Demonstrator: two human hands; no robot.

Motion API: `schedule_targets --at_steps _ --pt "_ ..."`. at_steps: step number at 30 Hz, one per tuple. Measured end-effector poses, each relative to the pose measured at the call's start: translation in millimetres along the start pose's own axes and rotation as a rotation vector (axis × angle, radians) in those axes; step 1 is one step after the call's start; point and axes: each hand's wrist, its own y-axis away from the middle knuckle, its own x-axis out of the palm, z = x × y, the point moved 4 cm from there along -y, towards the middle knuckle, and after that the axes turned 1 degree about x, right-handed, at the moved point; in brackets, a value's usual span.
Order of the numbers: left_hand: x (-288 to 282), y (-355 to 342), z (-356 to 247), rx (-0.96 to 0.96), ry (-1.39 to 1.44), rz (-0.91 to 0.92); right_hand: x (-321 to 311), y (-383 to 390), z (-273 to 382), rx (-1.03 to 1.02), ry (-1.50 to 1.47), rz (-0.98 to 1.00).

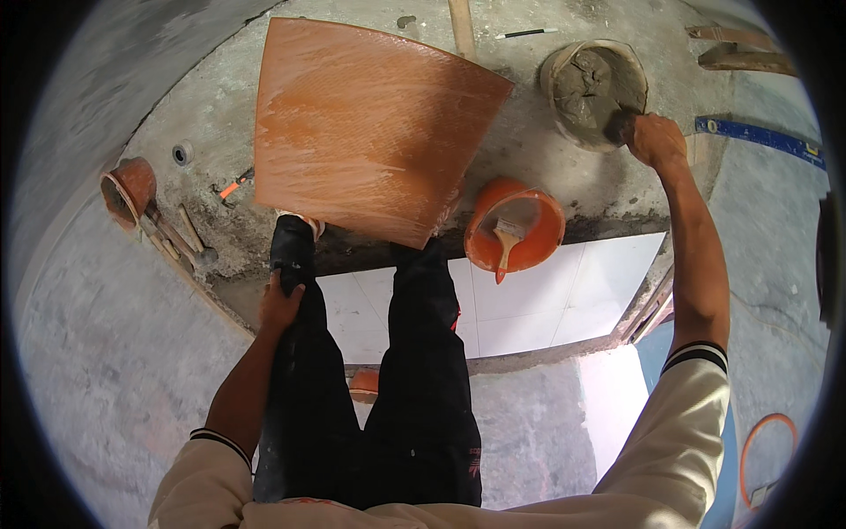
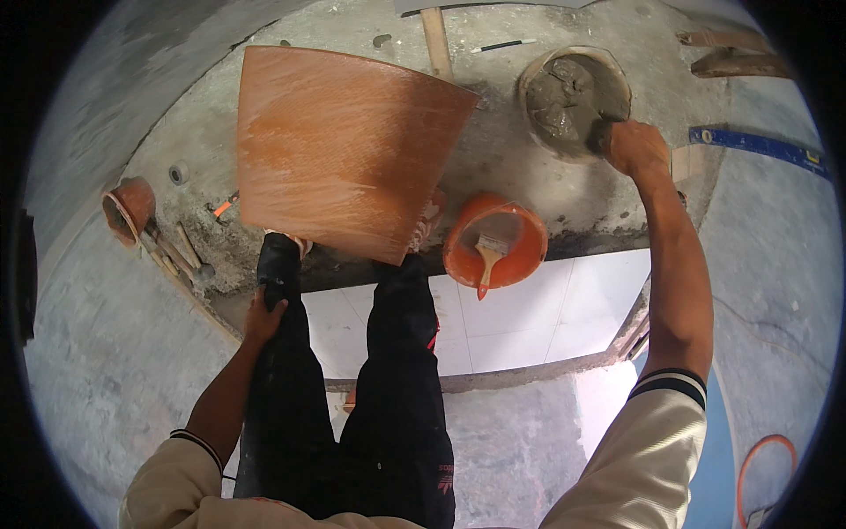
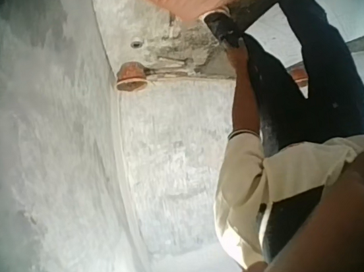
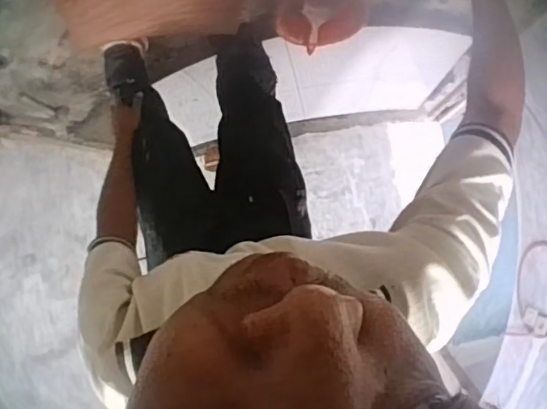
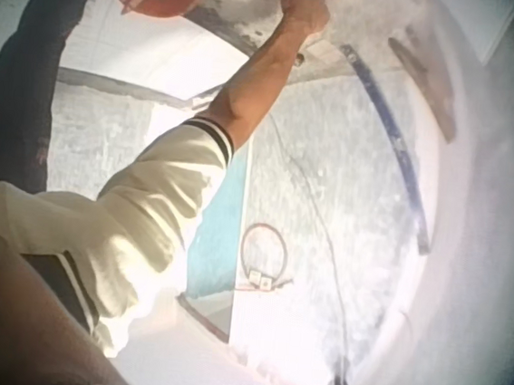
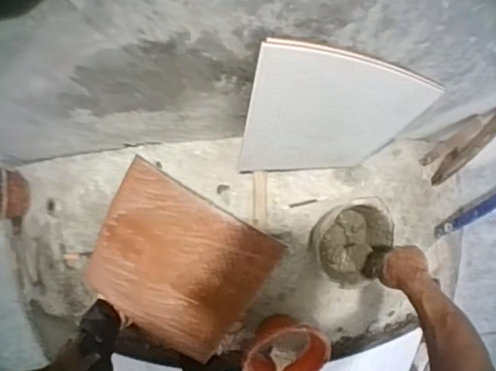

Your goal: The person spreads cement on the floor using a trowel, levels it with a wooden straightedge, and applies adhesive to the back of a tile. The person then places the tile onto the prepared cement bed.

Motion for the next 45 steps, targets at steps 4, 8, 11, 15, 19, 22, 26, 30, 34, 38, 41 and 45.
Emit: schedule_targets --at_steps 4,8,11,15,19,22,26,30,34,38,41,45 --pt "4 1 -6 -0.002 0.011 -0.009 32 -3 -25 -0.026 -0.121 -0.064" --pt "0 3 -8 -0.055 -0.075 0.04 46 -1 -31 0.011 -0.312 -0.055" --pt "-2 7 -12 -0.064 -0.087 0.029 52 1 -30 0.005 -0.411 -0.026" --pt "4 5 -9 -0.063 -0.122 0.006 77 7 -29 -0.017 -0.638 -0.022" --pt "-2 7 -15 -0.062 -0.115 0.021 100 16 -22 0.074 -0.875 -0.022" --pt "-4 0 -1 -0.005 -0.034 0.001 125 17 -16 0.071 -1.123 -0.028" --pt "-13 -1 -10 0.034 0.036 -0.039 157 22 -13 0.102 -1.364 -0.059" --pt "-21 -11 2 0.094 0.108 0.015 163 45 -1 0.169 -1.474 -0.154" --pt "-19 -23 6 0.199 0.08 0.028 182 66 -8 0.175 -1.453 -0.25" --pt "-23 -24 23 0.175 0.134 0.057 180 94 7 0.229 -1.53 -0.315" --pt "-25 -30 30 0.212 0.261 0.045 171 120 25 0.258 -1.563 -0.411" --pt "-24 -32 30 0.311 0.275 0.027 127 167 74 0.245 -1.478 -0.494"
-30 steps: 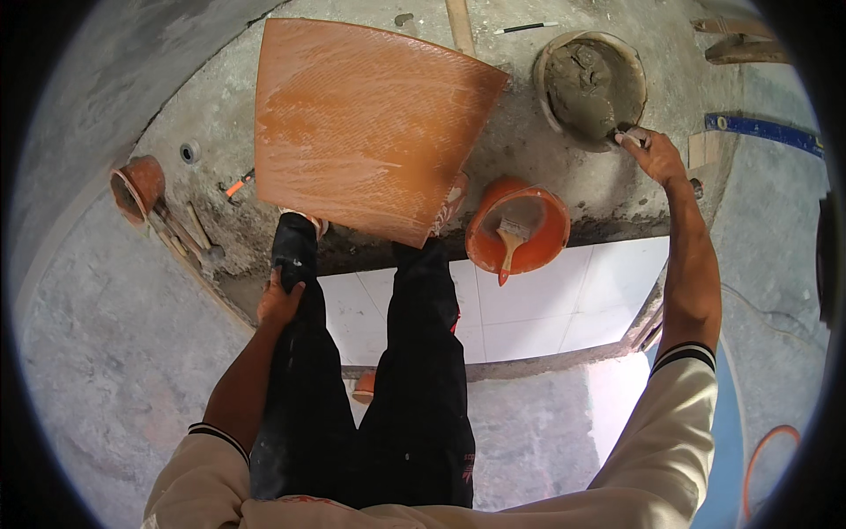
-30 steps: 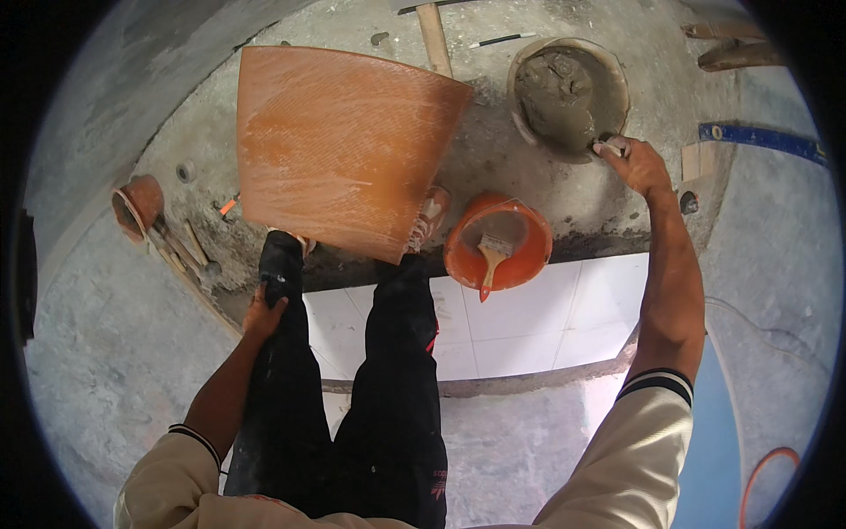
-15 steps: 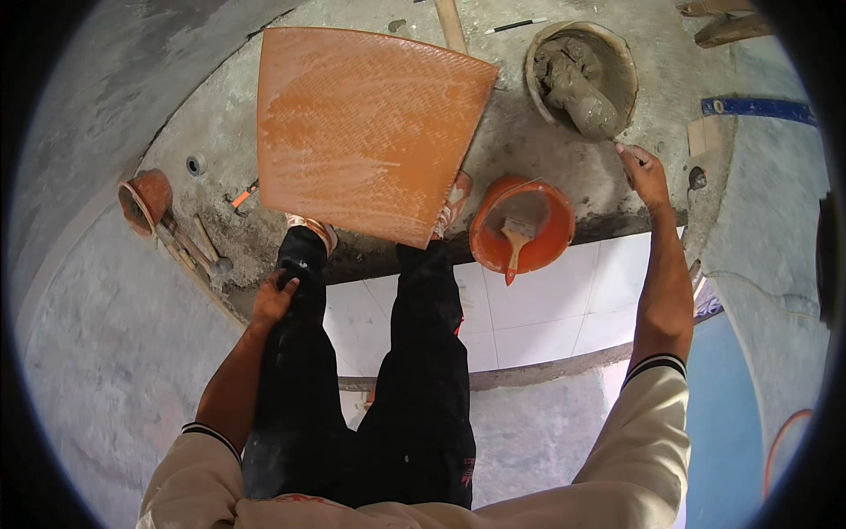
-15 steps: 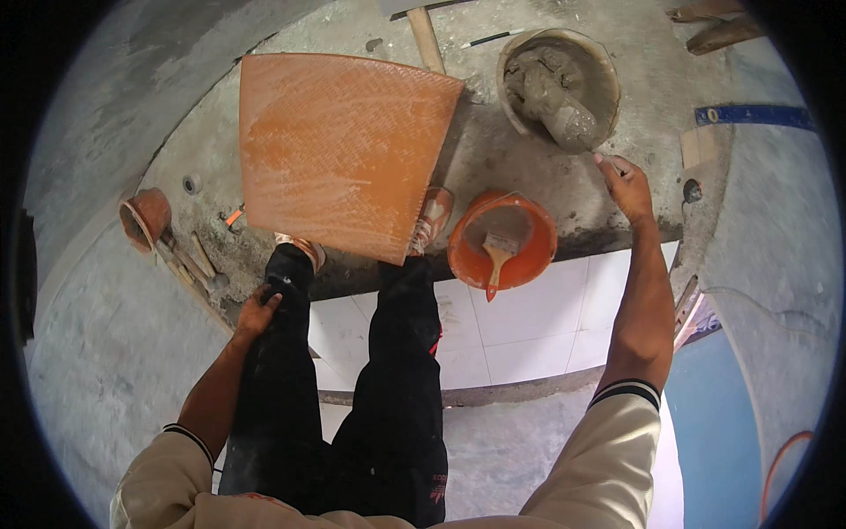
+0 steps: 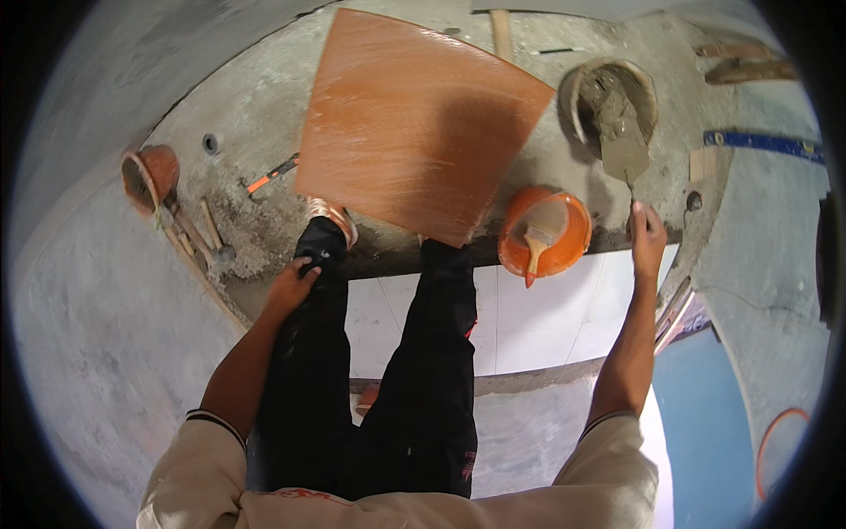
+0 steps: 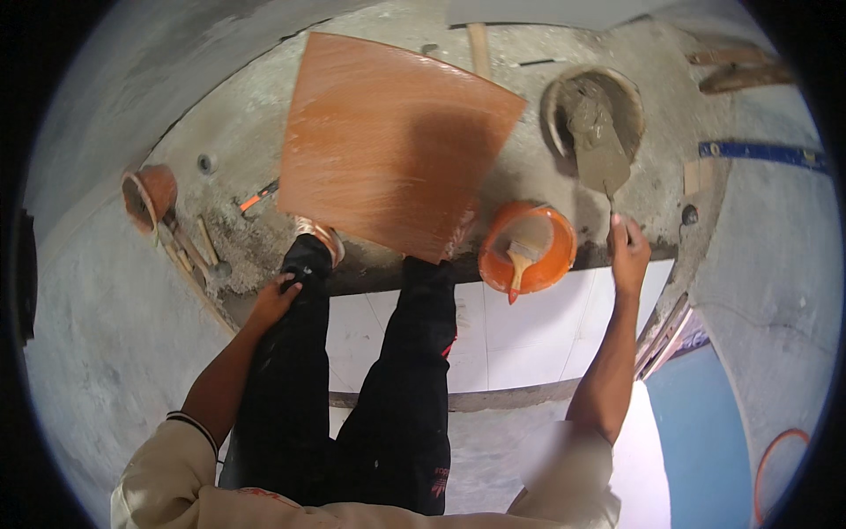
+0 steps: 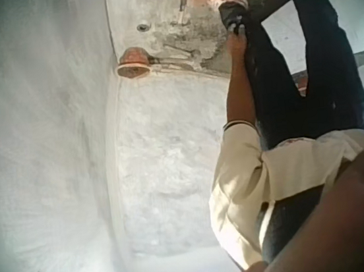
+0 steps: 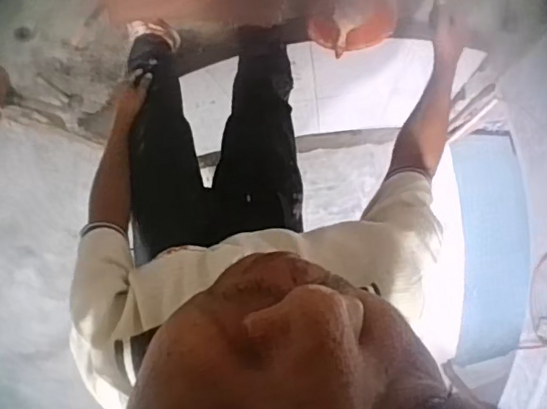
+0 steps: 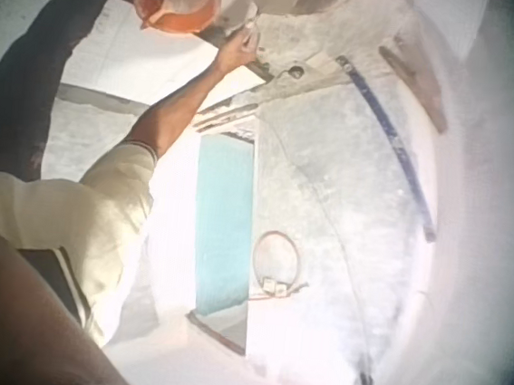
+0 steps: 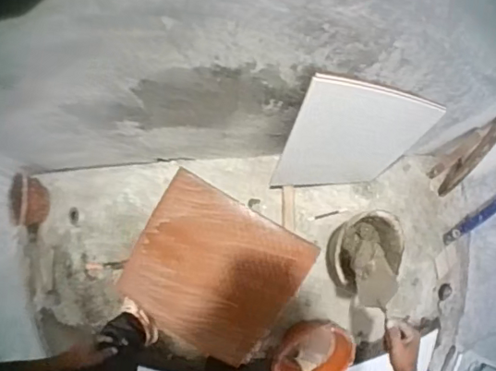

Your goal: The person spreads cement on the floor using a trowel, levels it with a wooden straightedge, and applies adhesive to the back of a tile. The person then places the tile onto the prepared cement bed.

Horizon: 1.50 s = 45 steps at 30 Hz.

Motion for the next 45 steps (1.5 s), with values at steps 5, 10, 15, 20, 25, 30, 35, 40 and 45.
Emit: schedule_targets --at_steps 5,10,15,20,25,30,35,40,45 --pt "2 -21 0 0.035 0.271 -0.056 102 82 92 -0.424 0.16 -0.111" --pt "-13 -14 -34 0.04 0.37 -0.035 212 107 159 -0.392 0.34 -0.075" --pt "-9 10 12 0.022 0.345 -0.088 241 111 185 -0.453 0.347 -0.023" --pt "10 40 44 -0.008 -0.005 0.09 210 110 178 -0.243 0.342 0.126" --pt "44 51 54 -0.117 0.154 0.177 115 74 111 -0.281 0.237 -0.109" --pt "60 54 42 -0.269 -0.099 0.114 11 -27 100 0.019 1.093 -0.162" --pt "56 40 33 -0.261 -0.217 0.072 -7 -144 66 -0.322 1.499 -0.112" --pt "58 46 27 -0.325 -0.222 0.085 21 -136 64 -0.374 1.501 0.067" --pt "58 52 18 -0.333 -0.219 0.073 16 -114 70 -0.312 1.428 0.09"
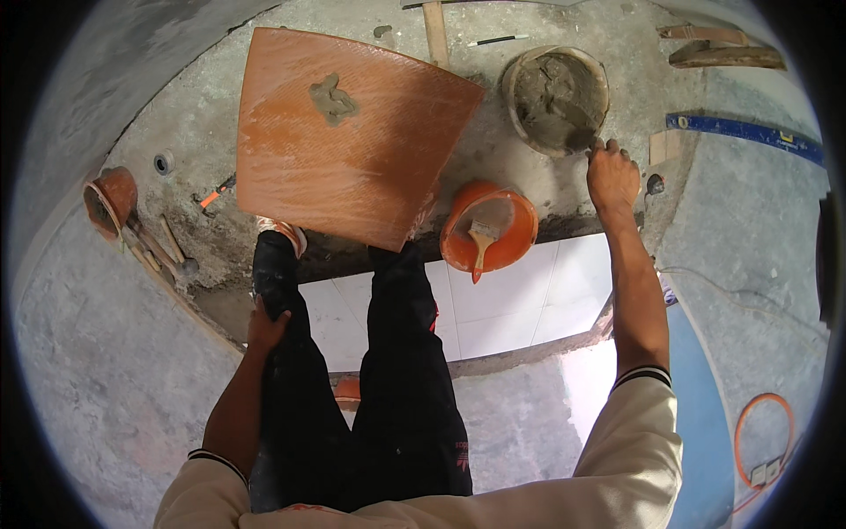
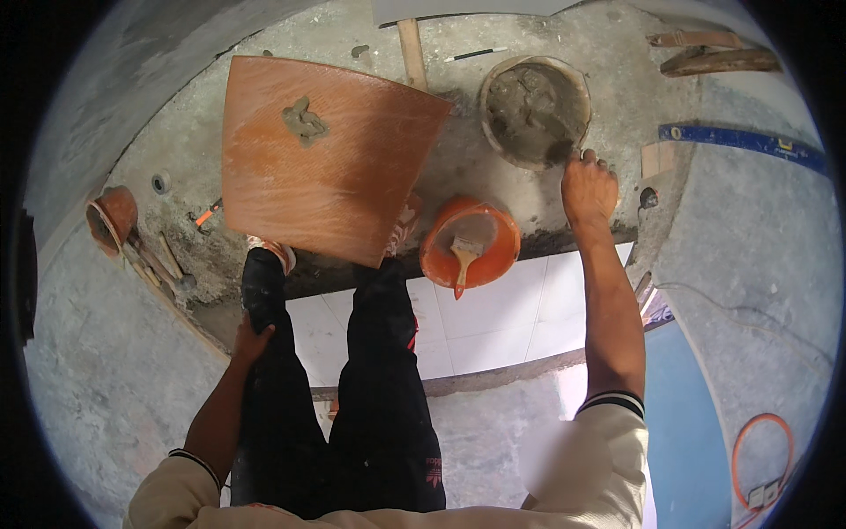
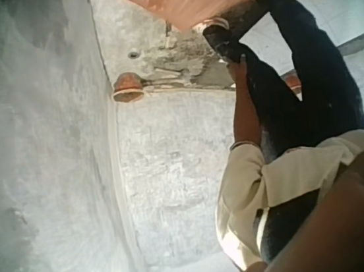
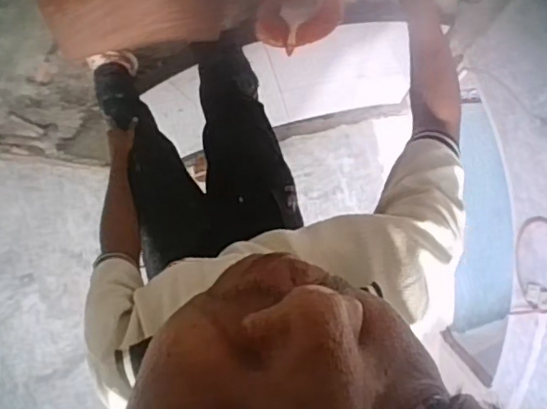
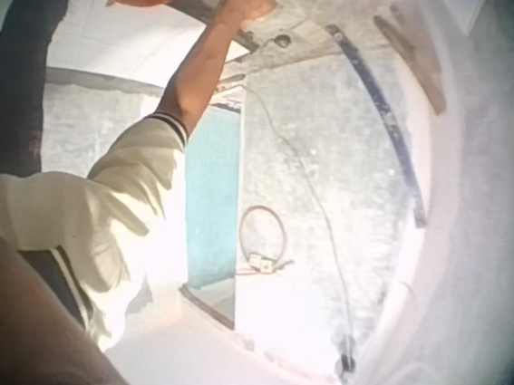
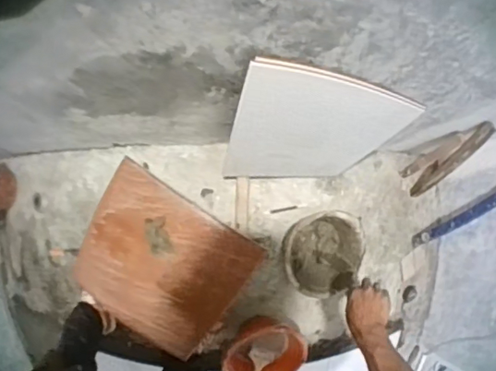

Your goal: The person spreads cement on the floor using a trowel, levels it with a wooden straightedge, and applies adhesive to the back of a tile. The person then places the tile onto the prepared cement bed.

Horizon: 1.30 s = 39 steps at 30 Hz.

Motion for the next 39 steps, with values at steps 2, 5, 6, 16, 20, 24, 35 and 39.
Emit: schedule_targets --at_steps 2,5,6,16,20,24,35,39 --pt "-5 -6 -3 0.025 0.006 0.014 2 -11 1 -0.072 0.022 -0.073" --pt "-5 -11 7 0.084 0.052 0.001 6 -6 11 -0.192 0.039 -0.111" --pt "-2 -9 11 0.116 0.074 -0.03 6 -1 11 -0.235 0.047 -0.11" --pt "-16 4 -13 -0.034 -0.001 0.006 -11 -80 -13 -0.252 0.182 0.052" --pt "-16 6 -12 -0.017 0.043 -0.007 -1 -72 -1 -0.169 -0.004 0.25" --pt "-13 7 -17 -0.023 0.04 -0.016 10 -60 -14 -0.099 -0.193 0.283" --pt "-18 6 -17 0.009 -0.009 -0.022 89 -31 -35 0.096 -0.934 0.248" --pt "-34 -4 -13 0.003 -0.067 0.001 109 -21 -38 0.142 -1.212 0.356"
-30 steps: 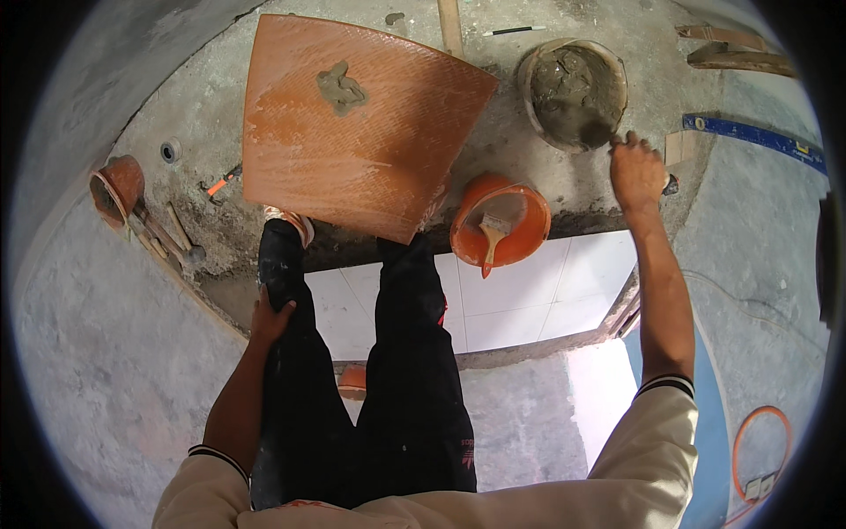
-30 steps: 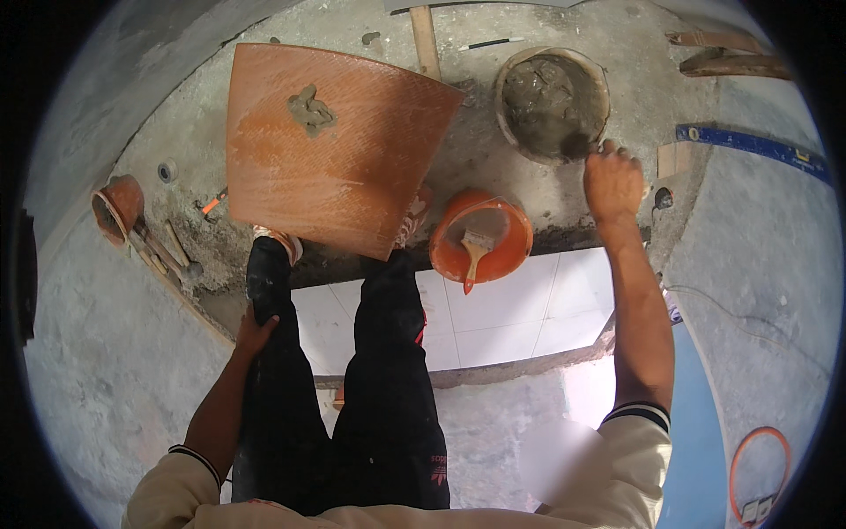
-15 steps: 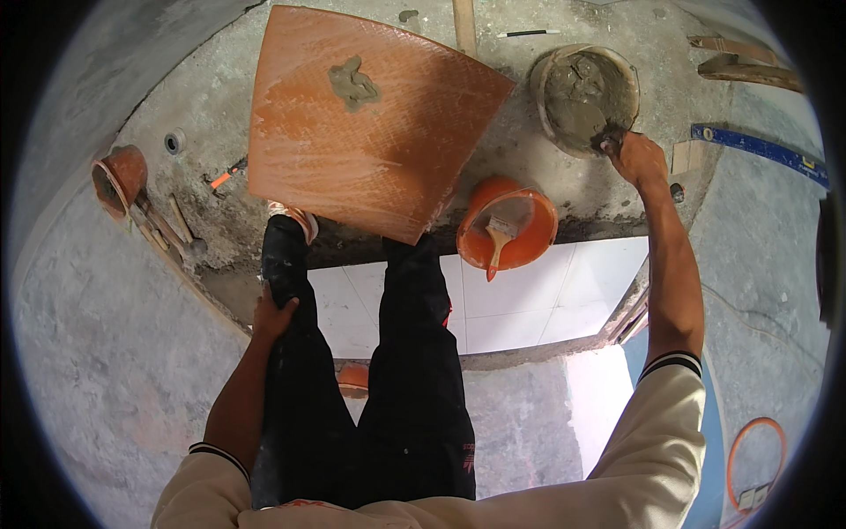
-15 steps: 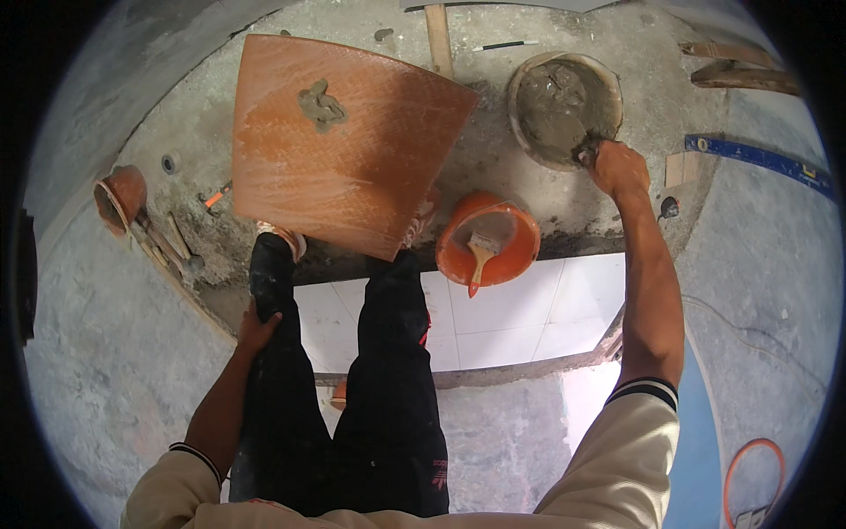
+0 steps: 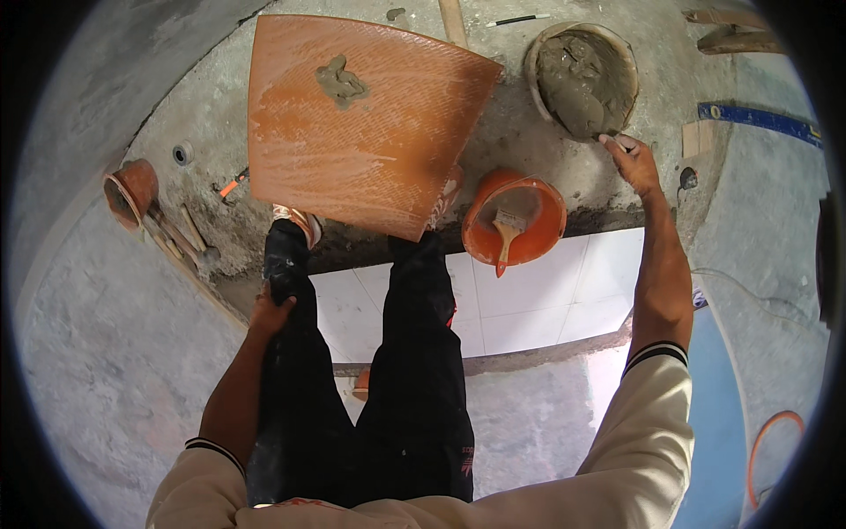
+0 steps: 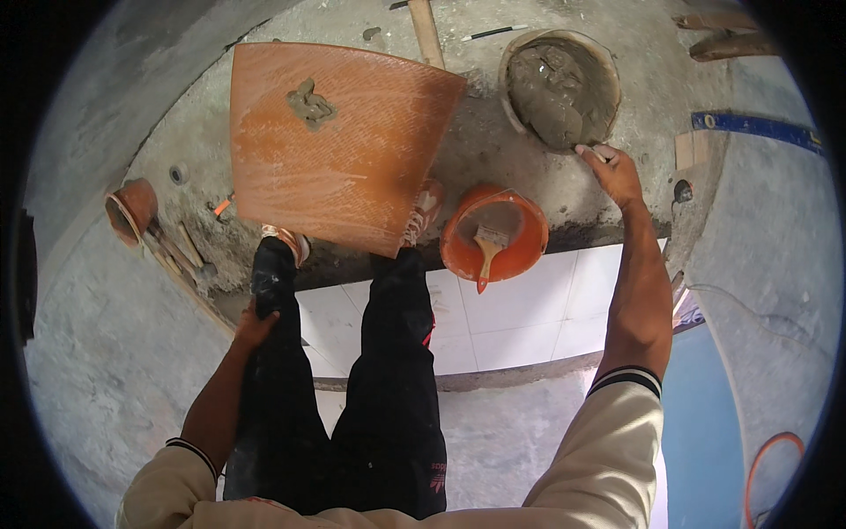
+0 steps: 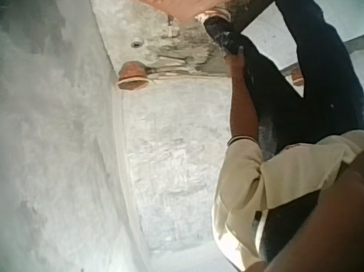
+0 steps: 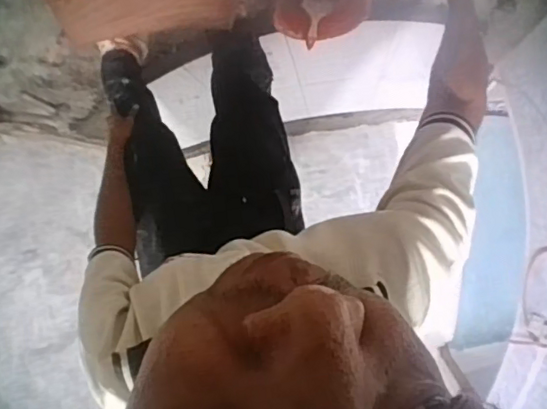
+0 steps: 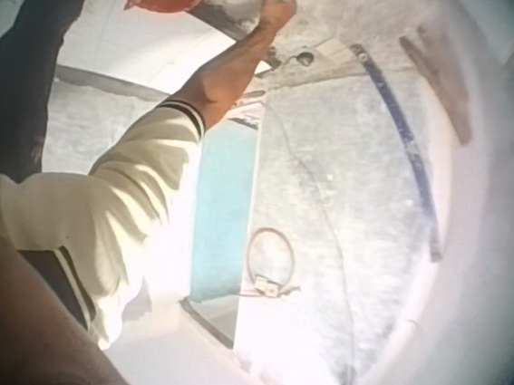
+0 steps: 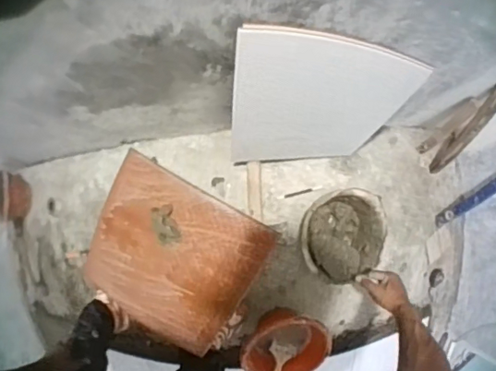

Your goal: The person spreads cement on the floor using a trowel, levels it with a wooden straightedge, and applies adhesive to the back of a tile. The person then places the tile onto the prepared cement bed.

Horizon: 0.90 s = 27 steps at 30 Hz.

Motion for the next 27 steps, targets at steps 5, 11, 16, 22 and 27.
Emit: schedule_targets --at_steps 5,11,16,22,27 --pt "-32 -9 5 0.046 0.0 -0.013 24 49 -14 0.024 -0.169 -0.106" --pt "-67 -29 2 0.215 0.012 0.084 94 148 22 -0.186 -0.22 -0.384" --pt "-107 -48 25 0.295 0.139 0.121 226 233 90 -0.302 -0.194 -0.635" --pt "-159 -40 35 0.327 0.34 0.227 354 293 207 -0.063 -0.157 -0.765" --pt "-177 -56 68 0.493 0.372 0.178 401 299 235 0.008 -0.675 -0.713"
